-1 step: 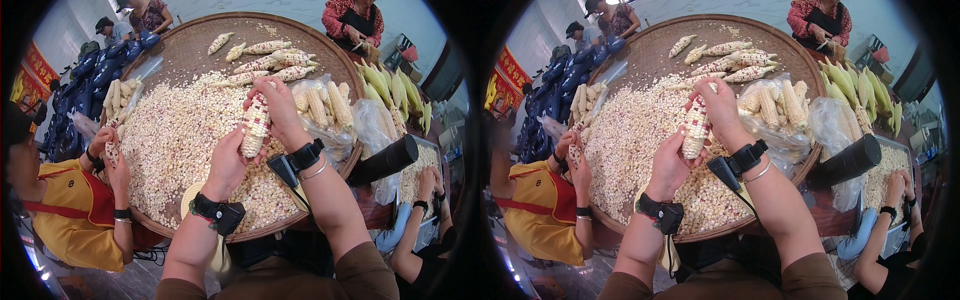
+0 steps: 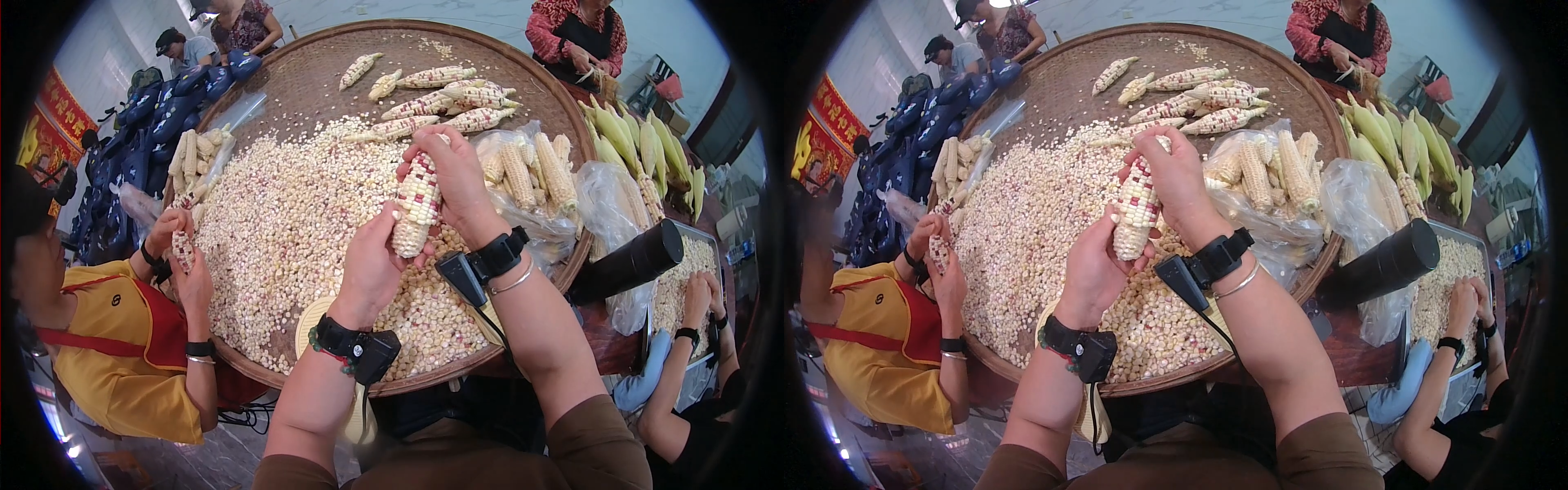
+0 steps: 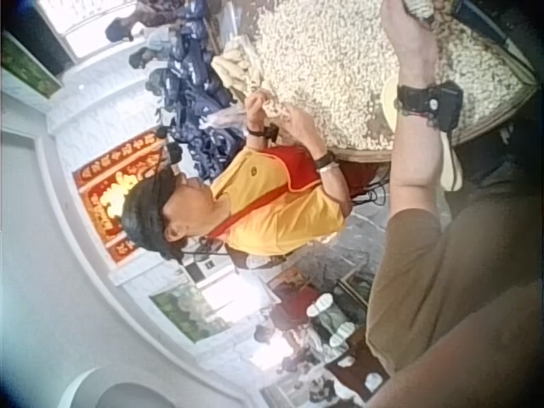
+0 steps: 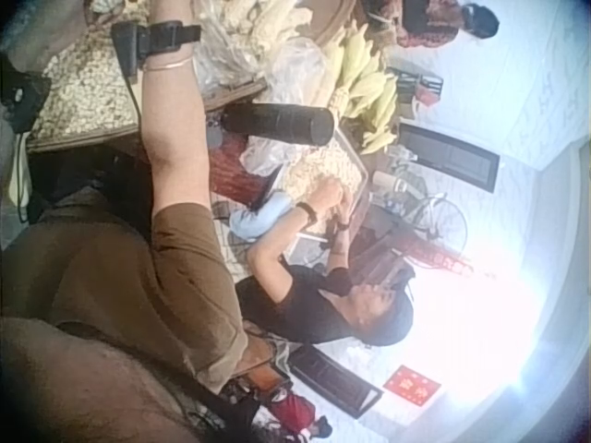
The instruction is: Shelling corn kernels from the cob by hand into a large tray.
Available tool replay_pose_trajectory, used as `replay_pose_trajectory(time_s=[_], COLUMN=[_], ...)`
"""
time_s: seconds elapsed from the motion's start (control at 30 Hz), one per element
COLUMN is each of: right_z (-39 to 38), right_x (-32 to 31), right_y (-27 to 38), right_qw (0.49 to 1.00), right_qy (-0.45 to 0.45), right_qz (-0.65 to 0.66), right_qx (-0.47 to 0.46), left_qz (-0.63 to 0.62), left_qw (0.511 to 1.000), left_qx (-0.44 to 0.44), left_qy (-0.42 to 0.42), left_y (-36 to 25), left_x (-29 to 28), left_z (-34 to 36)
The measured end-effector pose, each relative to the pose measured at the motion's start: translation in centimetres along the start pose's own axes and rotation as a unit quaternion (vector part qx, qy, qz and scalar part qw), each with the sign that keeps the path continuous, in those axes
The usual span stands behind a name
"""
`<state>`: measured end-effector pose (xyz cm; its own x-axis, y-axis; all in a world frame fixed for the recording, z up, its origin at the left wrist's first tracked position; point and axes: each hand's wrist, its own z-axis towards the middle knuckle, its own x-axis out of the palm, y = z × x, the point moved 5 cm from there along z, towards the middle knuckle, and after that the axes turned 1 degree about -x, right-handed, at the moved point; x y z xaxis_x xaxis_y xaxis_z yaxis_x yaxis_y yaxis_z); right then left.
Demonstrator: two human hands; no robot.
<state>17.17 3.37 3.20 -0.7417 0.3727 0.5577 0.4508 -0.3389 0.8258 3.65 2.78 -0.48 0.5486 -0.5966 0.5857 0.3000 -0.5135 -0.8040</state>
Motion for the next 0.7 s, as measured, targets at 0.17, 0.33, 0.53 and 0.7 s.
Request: replay_pose_trajectory(time_s=[0.17,0.33,0.53,0.7], right_z=[0.3,0.2,0.2,0.4], right_x=[0.0,0.1,0.1,-0.1], right_y=[-0.1,0.1,0.3,0.4], right_qw=[1.000,0.999,1.000,1.000], right_qy=[0.008,0.014,0.005,0.006], right_qz=[-0.006,-0.033,-0.029,-0.005], right_qx=[-0.006,-0.015,-0.010,0.003], left_qz=[0.006,0.140,0.102,0.081], left_qw=[1.000,0.989,0.994,0.997], left_qx=[-0.012,0.000,0.000,0.012], left_qy=[-0.011,-0.046,-0.035,-0.001], left_y=[-0.4,-0.4,-0.5,-0.6], left_x=[0.5,0.5,0.6,1.1], left_z=[0.0,-0.1,-0.2,-0.2])
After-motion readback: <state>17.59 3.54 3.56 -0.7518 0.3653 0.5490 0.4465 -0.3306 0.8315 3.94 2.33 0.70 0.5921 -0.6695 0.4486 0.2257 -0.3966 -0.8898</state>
